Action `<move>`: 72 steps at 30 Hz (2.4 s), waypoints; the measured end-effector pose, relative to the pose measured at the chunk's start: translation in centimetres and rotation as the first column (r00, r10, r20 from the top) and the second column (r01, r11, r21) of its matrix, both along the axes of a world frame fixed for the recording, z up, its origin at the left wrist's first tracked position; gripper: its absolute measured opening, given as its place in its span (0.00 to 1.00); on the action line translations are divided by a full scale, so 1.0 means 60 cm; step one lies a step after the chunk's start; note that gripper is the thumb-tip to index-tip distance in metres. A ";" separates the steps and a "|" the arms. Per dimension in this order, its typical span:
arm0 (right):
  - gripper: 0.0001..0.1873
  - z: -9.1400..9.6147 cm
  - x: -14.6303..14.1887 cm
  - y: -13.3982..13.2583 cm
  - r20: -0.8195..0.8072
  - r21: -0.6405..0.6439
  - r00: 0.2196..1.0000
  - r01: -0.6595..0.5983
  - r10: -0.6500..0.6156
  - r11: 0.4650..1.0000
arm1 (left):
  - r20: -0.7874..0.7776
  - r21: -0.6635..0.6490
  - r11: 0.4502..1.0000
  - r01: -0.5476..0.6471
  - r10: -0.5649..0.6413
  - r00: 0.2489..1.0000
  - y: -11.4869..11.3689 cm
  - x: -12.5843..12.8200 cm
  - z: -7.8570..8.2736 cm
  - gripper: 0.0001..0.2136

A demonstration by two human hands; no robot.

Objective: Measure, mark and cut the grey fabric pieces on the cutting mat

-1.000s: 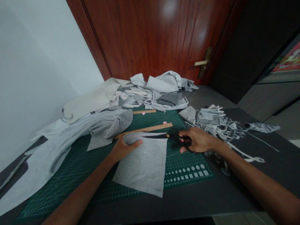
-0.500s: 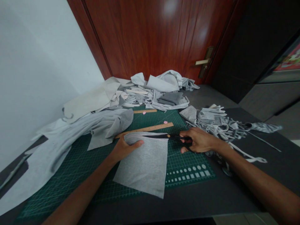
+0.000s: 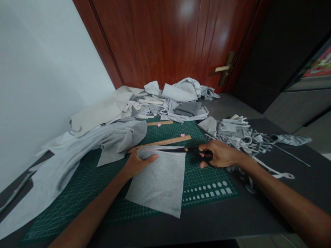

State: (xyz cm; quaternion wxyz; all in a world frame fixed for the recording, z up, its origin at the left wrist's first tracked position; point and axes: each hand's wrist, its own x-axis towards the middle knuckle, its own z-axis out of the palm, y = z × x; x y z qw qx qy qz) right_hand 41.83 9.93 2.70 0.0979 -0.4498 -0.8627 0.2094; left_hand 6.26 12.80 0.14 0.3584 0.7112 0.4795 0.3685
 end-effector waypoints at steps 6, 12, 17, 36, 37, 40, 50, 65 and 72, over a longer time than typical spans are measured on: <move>0.21 -0.003 0.005 0.002 0.008 0.027 1.000 0.007 -0.007 1.000 | -0.070 -0.019 0.993 -0.116 0.114 0.991 0.003 -0.007 -0.006 0.18; 0.21 -0.003 0.005 0.003 0.011 0.038 1.000 0.003 -0.003 0.999 | -0.046 -0.022 0.999 -0.033 0.032 0.998 0.001 -0.003 0.002 0.16; 0.19 0.001 0.007 0.001 0.024 0.060 1.000 -0.002 0.000 0.998 | -0.078 -0.022 0.998 -0.052 0.050 0.996 0.001 -0.004 0.001 0.16; 0.21 -0.013 0.018 0.006 0.040 0.053 0.999 -0.027 0.025 0.998 | -0.070 -0.018 1.000 -0.022 0.020 0.997 -0.004 -0.001 0.002 0.18; 0.21 -0.012 0.017 0.005 0.038 0.057 0.999 -0.026 0.024 0.998 | -0.065 -0.017 1.000 -0.019 0.018 0.998 -0.004 -0.001 0.003 0.18; 0.22 -0.011 0.016 0.005 0.028 0.067 1.000 -0.015 0.013 0.998 | -0.048 -0.024 0.999 -0.037 0.036 0.998 -0.004 -0.001 0.003 0.19; 0.20 -0.009 0.014 0.004 0.036 0.063 0.999 -0.024 0.022 0.998 | -0.040 -0.039 0.999 -0.024 0.023 0.999 -0.005 -0.001 0.004 0.19; 0.19 0.004 0.000 -0.008 0.068 0.008 0.997 -0.025 0.024 1.000 | -0.040 -0.022 1.000 -0.005 0.004 0.999 -0.002 -0.003 -0.008 0.17; 0.22 0.002 -0.001 -0.007 0.079 -0.007 0.996 -0.033 0.033 0.999 | -0.029 -0.033 0.997 -0.067 0.066 0.997 -0.004 -0.002 -0.010 0.19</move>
